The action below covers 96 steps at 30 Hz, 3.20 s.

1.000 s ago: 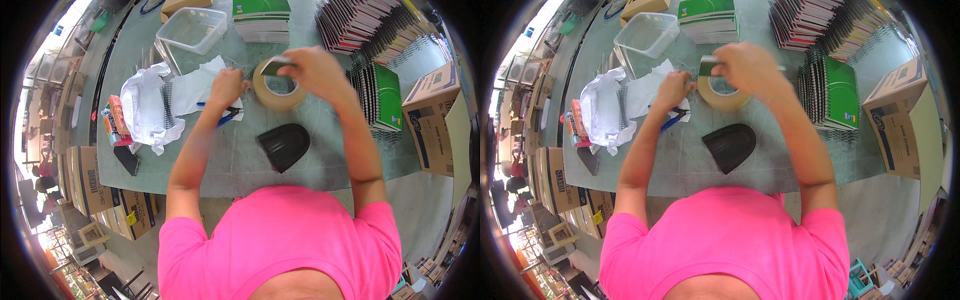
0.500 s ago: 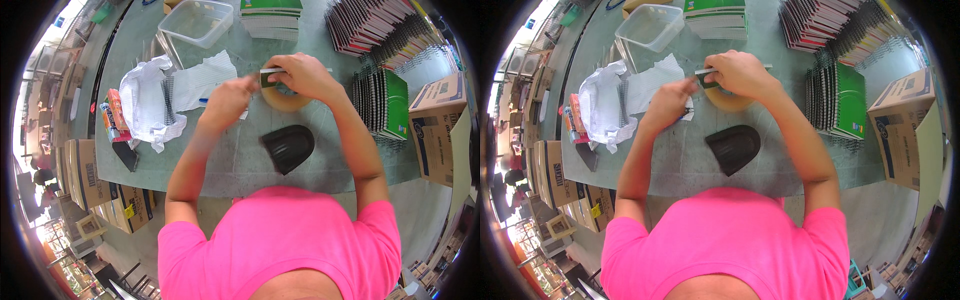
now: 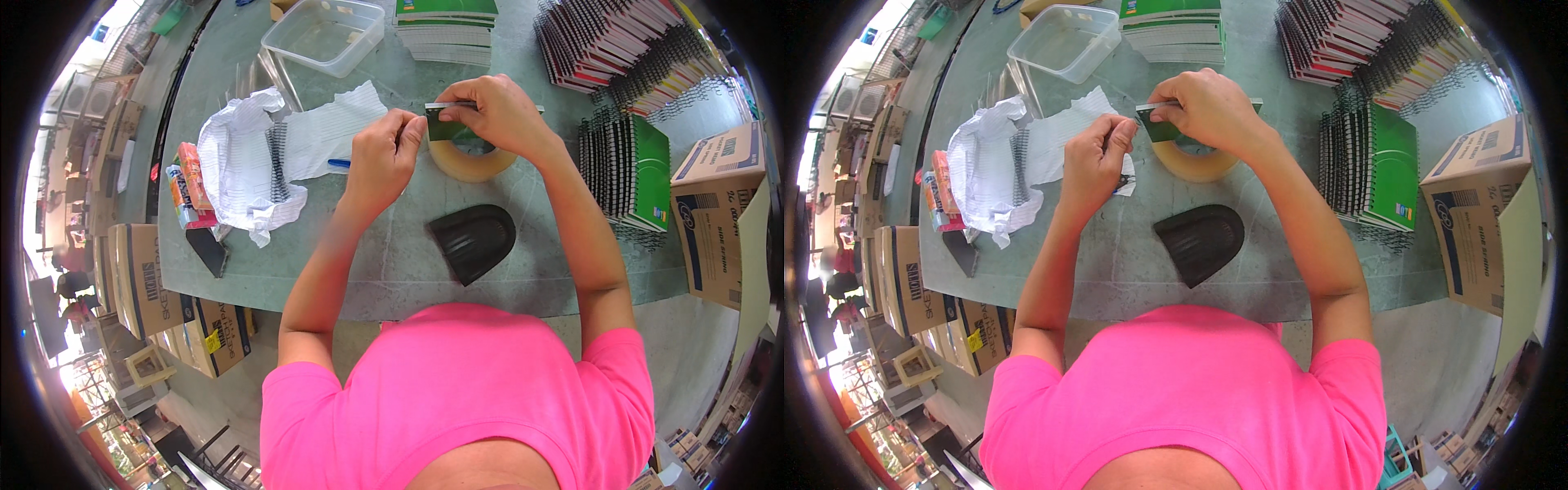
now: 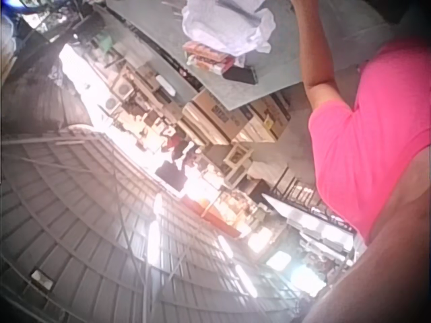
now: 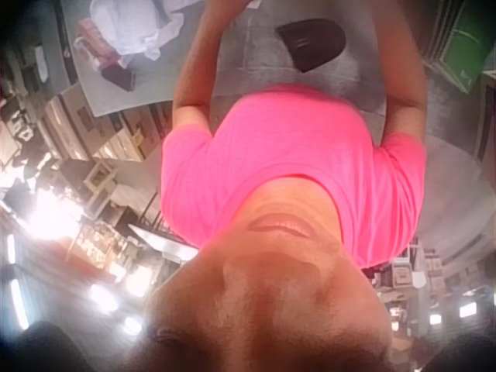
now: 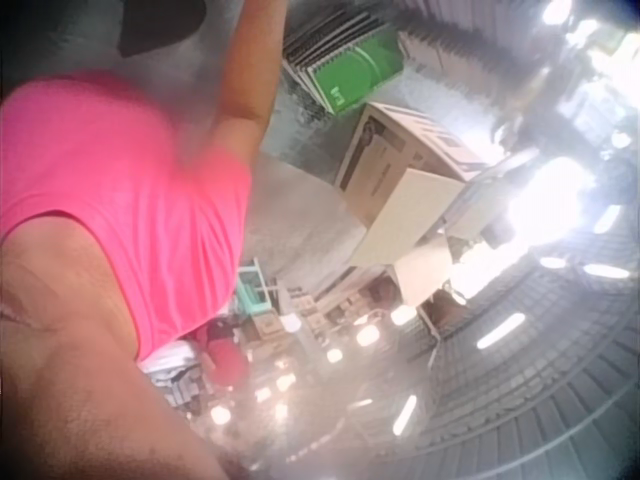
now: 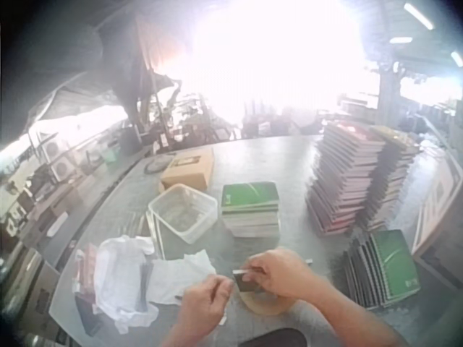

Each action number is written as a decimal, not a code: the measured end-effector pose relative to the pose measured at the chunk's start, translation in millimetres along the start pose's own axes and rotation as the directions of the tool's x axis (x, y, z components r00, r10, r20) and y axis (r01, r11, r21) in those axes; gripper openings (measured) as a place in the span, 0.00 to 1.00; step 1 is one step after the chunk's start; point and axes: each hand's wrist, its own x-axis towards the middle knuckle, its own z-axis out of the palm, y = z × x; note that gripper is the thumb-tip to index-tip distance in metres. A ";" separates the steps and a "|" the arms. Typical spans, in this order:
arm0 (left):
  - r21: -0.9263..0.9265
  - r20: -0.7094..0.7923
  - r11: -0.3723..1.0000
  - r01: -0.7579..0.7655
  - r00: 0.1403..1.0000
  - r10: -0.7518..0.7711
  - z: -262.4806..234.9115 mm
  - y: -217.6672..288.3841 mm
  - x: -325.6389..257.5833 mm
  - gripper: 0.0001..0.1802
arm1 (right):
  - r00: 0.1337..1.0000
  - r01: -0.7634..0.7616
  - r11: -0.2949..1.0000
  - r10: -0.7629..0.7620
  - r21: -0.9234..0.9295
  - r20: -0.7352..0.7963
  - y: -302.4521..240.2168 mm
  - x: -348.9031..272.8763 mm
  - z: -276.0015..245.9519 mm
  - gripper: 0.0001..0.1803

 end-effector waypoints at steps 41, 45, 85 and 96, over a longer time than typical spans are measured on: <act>0.368 0.128 0.887 -0.278 0.960 0.248 -17.4 30.3 -10.9 0.19 | 0.934 0.159 0.928 -0.031 0.337 -0.357 33.7 -50.9 7.9 0.07; 0.341 -0.180 0.851 -0.399 0.861 0.475 -39.0 54.9 -4.6 0.15 | 0.887 -0.091 0.880 0.284 0.467 -0.363 29.8 -55.8 11.1 0.06; 0.308 -0.087 0.824 -0.475 0.849 0.522 8.4 51.7 15.5 0.14 | 0.820 0.224 0.895 0.040 0.386 -0.570 27.5 -56.4 32.2 0.12; 0.174 0.352 0.957 -0.232 0.922 0.160 38.6 36.1 -31.2 0.16 | 0.905 0.135 0.838 0.113 0.529 -0.410 53.0 -63.7 36.8 0.14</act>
